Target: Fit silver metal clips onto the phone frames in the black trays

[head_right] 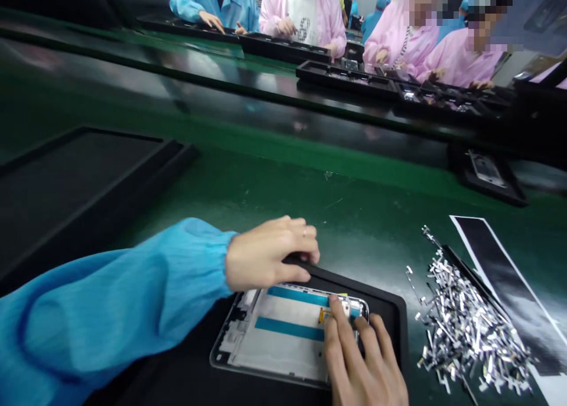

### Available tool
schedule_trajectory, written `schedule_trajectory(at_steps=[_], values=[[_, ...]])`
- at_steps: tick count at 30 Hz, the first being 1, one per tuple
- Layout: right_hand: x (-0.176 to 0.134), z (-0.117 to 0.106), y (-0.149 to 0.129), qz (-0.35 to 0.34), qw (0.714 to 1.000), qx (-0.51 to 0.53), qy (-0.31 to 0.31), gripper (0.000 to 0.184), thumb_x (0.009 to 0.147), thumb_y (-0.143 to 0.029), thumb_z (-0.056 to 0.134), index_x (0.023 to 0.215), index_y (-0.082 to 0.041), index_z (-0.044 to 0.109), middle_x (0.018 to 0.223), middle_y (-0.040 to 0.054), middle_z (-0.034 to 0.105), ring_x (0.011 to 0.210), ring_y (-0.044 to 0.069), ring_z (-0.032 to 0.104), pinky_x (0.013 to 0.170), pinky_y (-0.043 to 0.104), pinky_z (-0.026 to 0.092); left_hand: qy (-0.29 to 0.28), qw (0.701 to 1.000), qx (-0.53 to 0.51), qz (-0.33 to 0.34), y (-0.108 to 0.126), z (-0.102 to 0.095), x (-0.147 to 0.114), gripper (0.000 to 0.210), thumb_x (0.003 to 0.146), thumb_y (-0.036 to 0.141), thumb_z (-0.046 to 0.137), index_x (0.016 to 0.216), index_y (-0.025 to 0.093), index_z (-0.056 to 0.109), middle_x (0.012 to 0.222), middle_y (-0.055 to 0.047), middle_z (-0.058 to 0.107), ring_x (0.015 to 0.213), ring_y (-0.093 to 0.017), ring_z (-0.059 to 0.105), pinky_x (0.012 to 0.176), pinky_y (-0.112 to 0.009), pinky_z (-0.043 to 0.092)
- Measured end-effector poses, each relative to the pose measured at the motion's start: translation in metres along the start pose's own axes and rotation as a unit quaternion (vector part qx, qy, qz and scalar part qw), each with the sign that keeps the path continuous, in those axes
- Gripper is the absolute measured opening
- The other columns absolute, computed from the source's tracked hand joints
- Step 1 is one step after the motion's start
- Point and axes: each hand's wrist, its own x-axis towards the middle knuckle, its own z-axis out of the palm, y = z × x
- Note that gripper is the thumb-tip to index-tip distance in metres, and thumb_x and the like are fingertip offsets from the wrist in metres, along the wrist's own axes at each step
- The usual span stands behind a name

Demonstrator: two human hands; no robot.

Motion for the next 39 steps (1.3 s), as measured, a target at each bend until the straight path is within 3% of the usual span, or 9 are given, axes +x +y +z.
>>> schedule_trajectory(at_steps=[2,4,8,22,30,39], values=[[0.001,0.000,0.000,-0.008,1.000,-0.007,-0.001,0.034,0.074,-0.007,0.032,0.101,-0.012,0.052,0.116,0.0061,0.045,0.080,0.017,0.052,0.072,0.034,0.042,-0.012,0.996,0.089,0.000,-0.011,-0.006,-0.005,0.021,0.062,0.027,0.066,0.078,0.018,0.056,0.079,0.001,0.054,0.075,-0.018,0.048,0.058,-0.026,0.029],[0.001,0.001,0.000,-0.012,1.000,-0.011,0.001,0.034,0.074,-0.007,0.032,0.102,-0.011,0.051,0.116,0.0069,0.045,0.080,0.018,0.052,0.073,0.035,0.042,-0.045,0.990,0.132,0.003,-0.019,-0.007,-0.010,0.019,0.064,0.025,0.064,0.078,0.017,0.055,0.079,0.000,0.054,0.074,-0.018,0.050,0.054,-0.025,0.029],[-0.001,0.003,0.000,-0.017,1.000,-0.018,0.013,0.036,0.074,-0.008,0.032,0.107,-0.010,0.048,0.119,0.0078,0.042,0.081,0.018,0.051,0.074,0.036,0.041,-0.061,0.993,0.100,0.007,-0.027,0.000,-0.014,0.009,0.070,0.018,0.056,0.077,0.018,0.051,0.077,0.002,0.053,0.072,-0.016,0.052,0.052,-0.023,0.029],[-0.001,0.005,-0.001,-0.048,0.997,-0.062,-0.001,0.039,0.076,-0.022,0.035,0.113,-0.013,0.044,0.124,0.0063,0.037,0.082,0.019,0.047,0.078,0.039,0.035,-0.035,0.997,0.073,-0.022,-0.029,0.009,-0.018,0.009,0.076,0.024,0.050,0.083,0.018,0.050,0.085,0.000,0.051,0.080,-0.016,0.048,0.062,-0.024,0.036],[-0.001,0.002,-0.003,-0.039,0.997,-0.063,-0.005,0.044,0.071,-0.009,0.030,0.114,-0.010,0.041,0.126,0.0068,0.034,0.085,0.019,0.047,0.079,0.039,0.037,-0.013,0.997,0.066,-0.044,-0.026,0.013,-0.021,0.008,0.077,0.023,0.049,0.083,0.018,0.050,0.085,-0.001,0.050,0.080,-0.016,0.047,0.065,-0.025,0.036],[0.007,0.000,-0.004,-0.042,0.998,-0.046,-0.005,0.041,0.074,-0.009,0.031,0.112,-0.011,0.044,0.124,0.0062,0.036,0.081,0.017,0.048,0.071,0.031,0.043,-0.004,0.997,0.067,-0.050,-0.023,0.014,-0.022,0.008,0.076,0.023,0.049,0.083,0.018,0.050,0.084,-0.001,0.050,0.079,-0.017,0.047,0.062,-0.026,0.037]])
